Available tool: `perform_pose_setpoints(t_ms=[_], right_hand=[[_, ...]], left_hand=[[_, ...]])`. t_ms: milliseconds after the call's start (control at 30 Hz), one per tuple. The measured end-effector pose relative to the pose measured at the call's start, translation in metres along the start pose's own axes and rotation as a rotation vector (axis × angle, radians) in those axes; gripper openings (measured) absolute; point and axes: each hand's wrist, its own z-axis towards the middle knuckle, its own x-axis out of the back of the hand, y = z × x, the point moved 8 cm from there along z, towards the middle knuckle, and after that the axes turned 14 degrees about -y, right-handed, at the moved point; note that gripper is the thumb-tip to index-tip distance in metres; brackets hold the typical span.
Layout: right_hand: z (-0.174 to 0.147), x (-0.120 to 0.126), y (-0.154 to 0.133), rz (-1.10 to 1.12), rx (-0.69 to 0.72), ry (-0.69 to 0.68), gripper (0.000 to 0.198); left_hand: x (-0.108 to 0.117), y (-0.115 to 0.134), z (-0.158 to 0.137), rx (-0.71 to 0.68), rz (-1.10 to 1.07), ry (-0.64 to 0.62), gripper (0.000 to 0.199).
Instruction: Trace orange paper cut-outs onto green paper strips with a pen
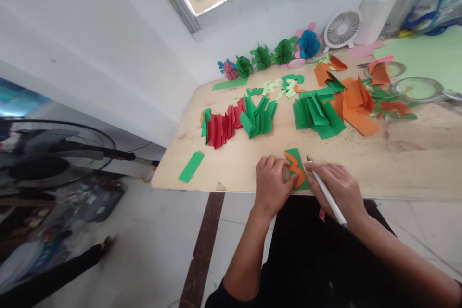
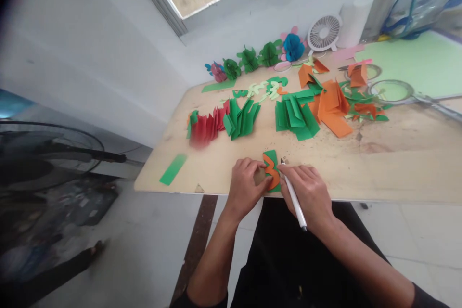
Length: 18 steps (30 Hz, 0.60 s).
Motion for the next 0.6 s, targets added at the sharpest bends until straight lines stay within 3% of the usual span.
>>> perform_pose_setpoints(t_ms=[333,600], right_hand=[[-0.0022,-0.0022,-0.0005,-0.056,0.004,-0.005,0.025],[-0.0031,-0.0041,0.0026,-0.061,-0.009,-0.011,0.023]], left_hand=[[-0.0054,0.0010,0.0021,0.131,0.034,0.001,0.014],[-0.0100,0.0048,-0.0005,0.148,0.052,0.022,0.008]])
